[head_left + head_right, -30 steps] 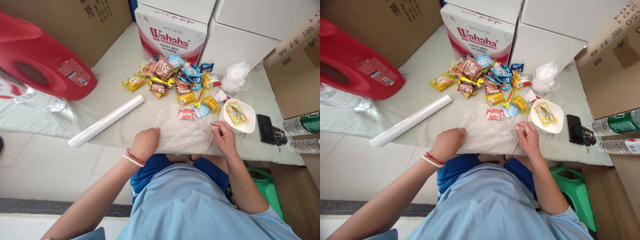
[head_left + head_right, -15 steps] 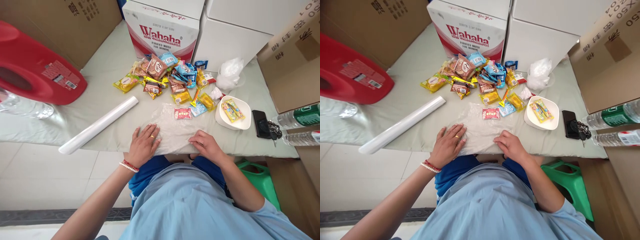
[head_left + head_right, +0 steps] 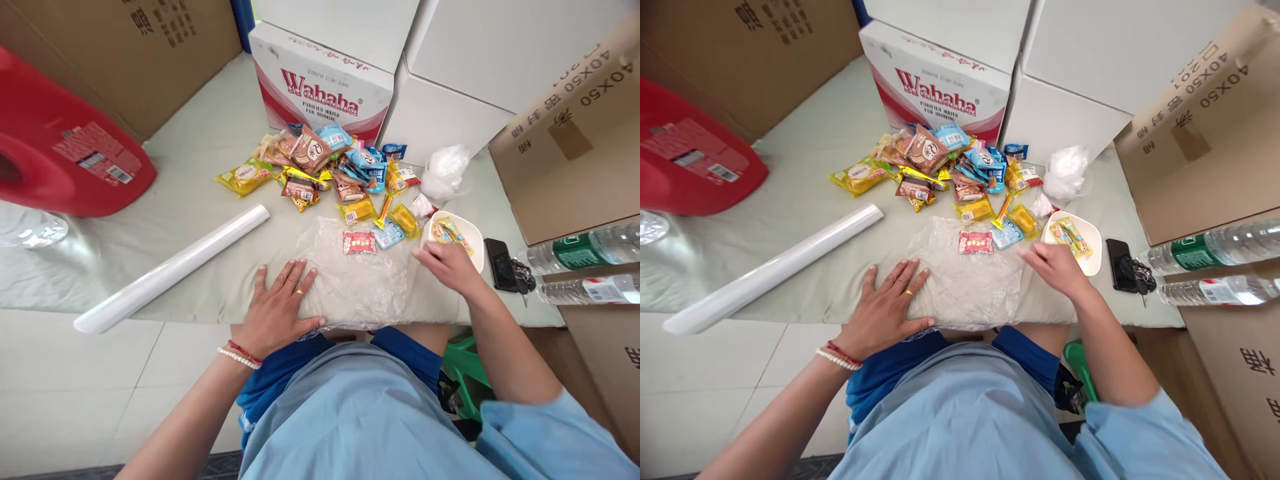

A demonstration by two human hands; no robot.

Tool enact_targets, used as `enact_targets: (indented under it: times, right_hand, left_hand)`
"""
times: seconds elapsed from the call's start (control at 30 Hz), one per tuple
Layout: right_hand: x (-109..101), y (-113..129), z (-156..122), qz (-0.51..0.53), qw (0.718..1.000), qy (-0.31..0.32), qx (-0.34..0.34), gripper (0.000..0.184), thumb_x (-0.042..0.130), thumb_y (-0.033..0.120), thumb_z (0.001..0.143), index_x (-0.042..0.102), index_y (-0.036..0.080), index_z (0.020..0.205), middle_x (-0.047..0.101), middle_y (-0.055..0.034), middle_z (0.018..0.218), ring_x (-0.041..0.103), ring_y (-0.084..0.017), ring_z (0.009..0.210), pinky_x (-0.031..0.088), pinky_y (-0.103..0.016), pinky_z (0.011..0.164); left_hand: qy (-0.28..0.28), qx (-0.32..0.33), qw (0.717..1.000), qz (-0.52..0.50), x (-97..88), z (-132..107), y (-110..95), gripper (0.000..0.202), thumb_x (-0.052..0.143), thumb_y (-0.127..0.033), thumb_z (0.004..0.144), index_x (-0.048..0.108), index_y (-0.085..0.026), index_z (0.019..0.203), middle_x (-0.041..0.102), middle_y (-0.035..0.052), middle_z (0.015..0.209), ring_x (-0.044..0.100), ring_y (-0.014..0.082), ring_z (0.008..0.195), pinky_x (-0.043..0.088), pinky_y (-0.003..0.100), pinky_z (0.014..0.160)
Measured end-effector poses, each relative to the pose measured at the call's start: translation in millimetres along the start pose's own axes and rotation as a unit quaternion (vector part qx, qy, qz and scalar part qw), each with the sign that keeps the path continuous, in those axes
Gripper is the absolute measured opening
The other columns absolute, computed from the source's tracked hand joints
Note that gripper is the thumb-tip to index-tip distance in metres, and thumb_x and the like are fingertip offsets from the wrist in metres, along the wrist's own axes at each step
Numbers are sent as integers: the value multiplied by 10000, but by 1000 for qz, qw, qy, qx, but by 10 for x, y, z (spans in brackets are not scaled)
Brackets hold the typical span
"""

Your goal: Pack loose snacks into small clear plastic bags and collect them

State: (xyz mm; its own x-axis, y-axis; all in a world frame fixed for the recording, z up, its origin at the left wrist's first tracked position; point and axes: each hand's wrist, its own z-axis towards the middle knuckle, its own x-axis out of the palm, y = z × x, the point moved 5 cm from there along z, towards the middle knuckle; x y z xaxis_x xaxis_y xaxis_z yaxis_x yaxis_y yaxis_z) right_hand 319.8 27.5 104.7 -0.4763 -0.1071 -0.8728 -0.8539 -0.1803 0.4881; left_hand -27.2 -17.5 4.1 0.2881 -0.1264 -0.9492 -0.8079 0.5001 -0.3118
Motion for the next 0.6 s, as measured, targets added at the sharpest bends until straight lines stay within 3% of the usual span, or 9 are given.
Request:
enact_targets:
  times: [0.03,0.1,0.17,0.2,0.27,0.33,0.4,0.53,0.6]
  right_hand:
    - [18,29,285,-27,999,-36,-13,384,580,473,1006,589,207,728,593,-1,678,539,-162,640,401,-285,632]
    - [169,153,825,-84,993,-36,-75,146,617,287,955,688,186,1033,709,-80,1053,640,-221,922,465,-306,772]
    - [378,290,1253,-144,981,7,-127,459,589,128,902,621,194,1355,589,-130,1444,603,-265,1197,479,-336,900]
    - [489,347,1407,-172,973,44,-145,579,589,87,876,572,208,1441,531,-131,1521,571,-278,1267,477,-347,938]
    - [653,403,1596,-223,957,104,-152,651,586,63,865,541,227,1493,539,-128,1510,558,-294,1292,478,-361,960]
    - [695,380,1648,-258,948,123,-138,594,566,81,893,573,229,1468,607,-128,1406,582,-298,1250,488,-363,938]
    - [589,290,1604,-263,953,97,-119,561,535,91,910,594,227,1451,633,-128,1351,600,-294,1221,500,-357,911]
    - [43,87,1309,-190,978,-18,-80,570,604,156,857,614,186,1427,631,-143,1347,614,-304,1184,524,-381,916]
    - [-240,129,1075,-122,986,-69,-84,582,638,241,870,592,180,1447,640,-136,1318,645,-280,1067,542,-383,861]
  left_hand:
    - [15,3,1000,22,8,-4,3,949,606,-737,876,375,-206,1629,263,203,1720,293,427,1579,19,742,1249]
    - [34,7,998,54,20,-9,5,989,608,-766,862,359,-202,1635,241,200,1726,275,422,1587,42,749,1246]
    - [42,6,997,70,29,-10,5,1012,627,-775,844,350,-213,1639,237,192,1728,267,419,1591,59,752,1246]
    - [43,4,996,75,31,-8,4,1020,639,-773,837,345,-219,1641,238,187,1728,266,416,1592,65,751,1247]
    - [40,-3,996,75,28,-5,-1,1032,664,-764,826,337,-228,1644,242,177,1727,268,410,1593,72,748,1250]
    - [39,-12,997,62,17,-1,-5,1048,688,-771,801,350,-241,1640,250,166,1726,280,405,1589,83,744,1254]
    - [41,-18,998,44,2,4,-12,1066,708,-790,767,378,-254,1628,259,153,1725,295,405,1583,91,739,1259]
    - [51,-23,998,30,-19,11,-13,1060,731,-786,747,402,-275,1616,241,137,1734,289,403,1586,75,733,1266]
    - [57,-24,997,35,-15,15,-9,1059,740,-772,749,393,-280,1620,229,136,1740,272,409,1591,62,739,1263]
